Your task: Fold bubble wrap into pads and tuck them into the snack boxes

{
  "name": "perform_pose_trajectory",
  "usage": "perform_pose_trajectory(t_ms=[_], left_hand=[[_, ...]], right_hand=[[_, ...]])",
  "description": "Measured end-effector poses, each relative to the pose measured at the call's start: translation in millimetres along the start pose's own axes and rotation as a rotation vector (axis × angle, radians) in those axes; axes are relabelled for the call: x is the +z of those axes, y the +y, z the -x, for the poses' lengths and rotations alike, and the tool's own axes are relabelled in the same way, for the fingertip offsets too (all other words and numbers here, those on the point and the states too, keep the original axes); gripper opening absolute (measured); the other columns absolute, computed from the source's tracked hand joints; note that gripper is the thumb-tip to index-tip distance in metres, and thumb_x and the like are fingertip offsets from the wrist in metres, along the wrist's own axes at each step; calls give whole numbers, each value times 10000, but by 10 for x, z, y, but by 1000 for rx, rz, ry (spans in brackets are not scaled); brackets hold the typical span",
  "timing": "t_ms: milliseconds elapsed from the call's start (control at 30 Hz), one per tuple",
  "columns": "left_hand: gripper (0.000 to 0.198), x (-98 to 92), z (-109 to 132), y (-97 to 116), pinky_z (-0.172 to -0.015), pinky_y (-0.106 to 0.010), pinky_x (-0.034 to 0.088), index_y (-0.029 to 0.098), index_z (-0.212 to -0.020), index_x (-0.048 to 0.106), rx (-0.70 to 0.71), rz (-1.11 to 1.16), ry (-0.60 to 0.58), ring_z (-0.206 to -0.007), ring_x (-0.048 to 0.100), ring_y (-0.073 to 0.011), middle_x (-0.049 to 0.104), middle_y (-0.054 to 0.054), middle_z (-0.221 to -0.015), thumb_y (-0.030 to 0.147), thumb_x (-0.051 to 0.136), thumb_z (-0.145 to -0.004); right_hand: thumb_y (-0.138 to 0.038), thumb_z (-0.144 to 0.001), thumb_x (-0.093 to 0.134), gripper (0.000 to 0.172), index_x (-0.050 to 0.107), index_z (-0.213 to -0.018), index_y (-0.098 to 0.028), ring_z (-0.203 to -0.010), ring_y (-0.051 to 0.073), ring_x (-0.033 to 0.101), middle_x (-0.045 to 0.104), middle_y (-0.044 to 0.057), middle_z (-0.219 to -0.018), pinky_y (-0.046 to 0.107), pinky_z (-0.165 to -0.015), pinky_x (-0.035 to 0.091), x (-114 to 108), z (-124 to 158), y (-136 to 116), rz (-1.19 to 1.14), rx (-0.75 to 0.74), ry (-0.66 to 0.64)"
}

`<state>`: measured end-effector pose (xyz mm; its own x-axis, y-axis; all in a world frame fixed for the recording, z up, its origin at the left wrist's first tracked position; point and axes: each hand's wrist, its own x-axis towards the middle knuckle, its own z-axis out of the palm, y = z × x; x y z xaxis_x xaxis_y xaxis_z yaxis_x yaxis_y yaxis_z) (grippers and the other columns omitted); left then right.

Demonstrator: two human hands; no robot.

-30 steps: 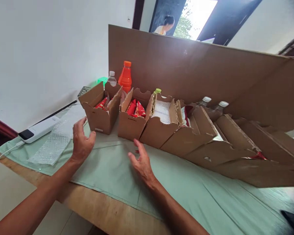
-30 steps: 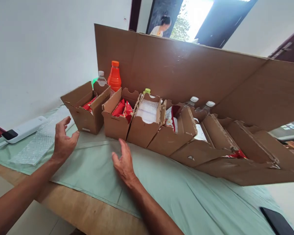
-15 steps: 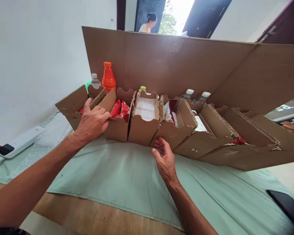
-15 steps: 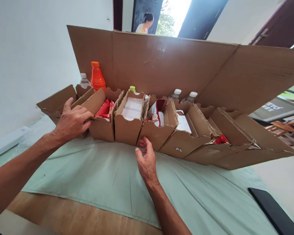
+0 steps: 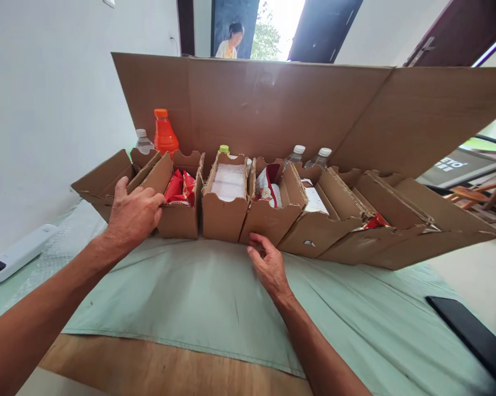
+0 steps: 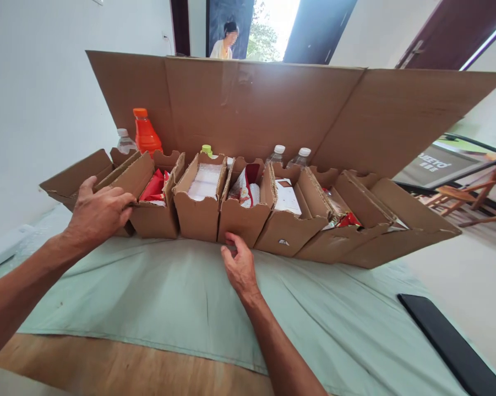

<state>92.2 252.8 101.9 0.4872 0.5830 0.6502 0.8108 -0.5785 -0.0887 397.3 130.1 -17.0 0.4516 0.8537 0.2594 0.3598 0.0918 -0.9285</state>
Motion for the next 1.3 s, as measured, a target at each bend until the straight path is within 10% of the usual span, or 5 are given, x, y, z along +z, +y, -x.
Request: perform_pose_trajectory(t_ms=[233,533,900,1300], left_hand=[[600,-147,-292,644,-1265,-651,204,246,-1409,575,258,233,4,-1484,418,-405,601,-130,-1443,230,726,-828],[740,42,-771,1134,-1158,-658,271,201,-1560,412,447,37,-251,-1092,681,-354,773,-115,-1008,232,693,-876],[182,173,-1238,1387,-609,-302,388,211,-902,751,360,265,-501,-719,666,-221,745,-38,-756,208,600,-800],[134,152,-970,1189,-574,-311,382,218,-813,721,237,242,-451,-636,631,-232,688,-45,-671,256,593,-805]], right_hand=[[-476,-848,601,400,698,-1090,-172,-965,259,714,772,140,-1045,442,-906,575,-454,-55,112,48,24,204],[-429,-802,618,624,591,-1354,-138,-837,249,715,770,126,-1005,428,-821,570,-448,28,82,118,55,172],[-406,-806,604,686,475,-1429,-150,-796,223,699,761,122,-1046,381,-742,546,-451,26,40,136,61,68],[-337,-772,662,662,531,-1400,-173,-926,234,714,748,125,-1154,376,-776,564,-304,-3,-24,122,29,5]])
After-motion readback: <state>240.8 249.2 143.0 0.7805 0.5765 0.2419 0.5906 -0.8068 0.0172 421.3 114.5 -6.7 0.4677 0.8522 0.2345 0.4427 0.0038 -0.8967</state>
